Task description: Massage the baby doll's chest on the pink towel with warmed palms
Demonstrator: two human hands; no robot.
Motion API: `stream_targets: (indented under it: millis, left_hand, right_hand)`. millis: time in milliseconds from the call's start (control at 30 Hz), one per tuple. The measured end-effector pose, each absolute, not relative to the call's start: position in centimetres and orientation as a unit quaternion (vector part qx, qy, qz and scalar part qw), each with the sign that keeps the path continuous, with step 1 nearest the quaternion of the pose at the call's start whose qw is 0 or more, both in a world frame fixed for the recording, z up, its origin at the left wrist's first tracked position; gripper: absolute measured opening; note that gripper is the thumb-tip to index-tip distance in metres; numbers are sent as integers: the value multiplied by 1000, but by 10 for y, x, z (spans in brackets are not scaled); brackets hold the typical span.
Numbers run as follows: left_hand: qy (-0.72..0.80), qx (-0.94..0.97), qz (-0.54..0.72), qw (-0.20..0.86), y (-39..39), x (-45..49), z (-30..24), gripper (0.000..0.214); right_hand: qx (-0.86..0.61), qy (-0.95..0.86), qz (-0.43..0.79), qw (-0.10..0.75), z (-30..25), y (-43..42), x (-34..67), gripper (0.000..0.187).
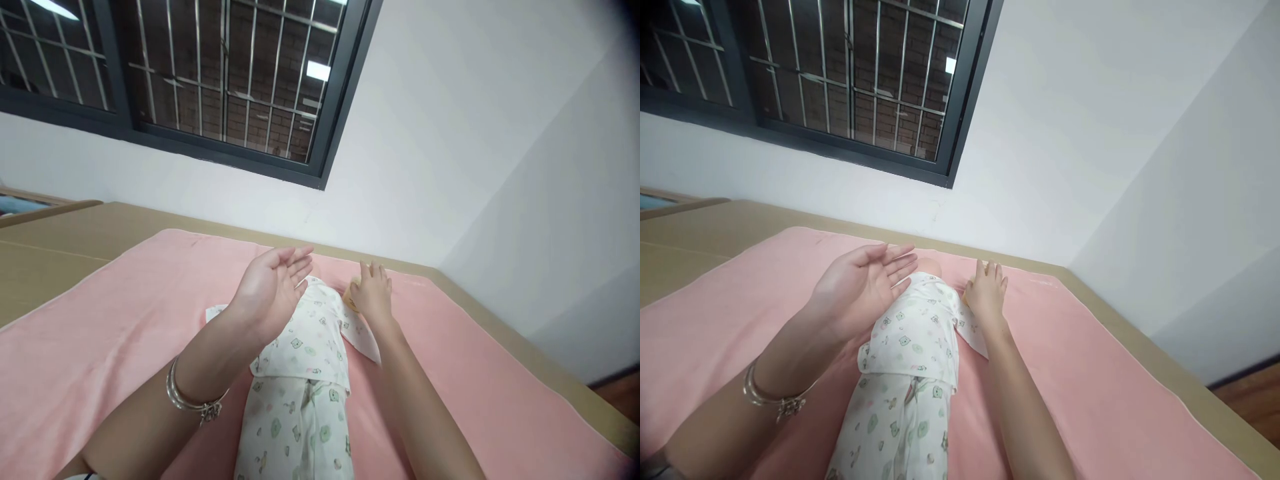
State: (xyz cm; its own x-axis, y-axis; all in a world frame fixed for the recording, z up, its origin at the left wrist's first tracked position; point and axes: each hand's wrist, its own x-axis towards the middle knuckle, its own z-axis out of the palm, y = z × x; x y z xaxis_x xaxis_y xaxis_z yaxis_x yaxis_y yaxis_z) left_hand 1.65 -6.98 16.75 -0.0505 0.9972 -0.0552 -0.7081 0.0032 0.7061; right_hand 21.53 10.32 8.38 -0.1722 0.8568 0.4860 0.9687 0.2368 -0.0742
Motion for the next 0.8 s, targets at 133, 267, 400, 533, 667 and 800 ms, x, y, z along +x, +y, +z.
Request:
stream_targets:
  millis: [133,267,400,533,667,800]
  left_hand:
    - [302,221,655,657,-70,24,167,50]
    - [283,236,633,681,-77,38,164,51]
    - [259,293,632,669,-87,48,157,52]
    - [288,334,667,601,-92,51,152,51]
    - [321,385,700,509,-103,55,148,46]
    - [310,433,640,554,-126,67,144,54]
  right_hand:
    - [-499,-797,15,341,102,68,199,52]
    - [-333,-827,177,418,113,12,178,55]
    - [-271,-827,254,423,112,-37,168,64]
    - [-176,-885,232,363,111,-79,166,74]
    - [-115,-890,248,366,111,-99,168,78]
    - [-71,-882,242,398,114,-90,179,72]
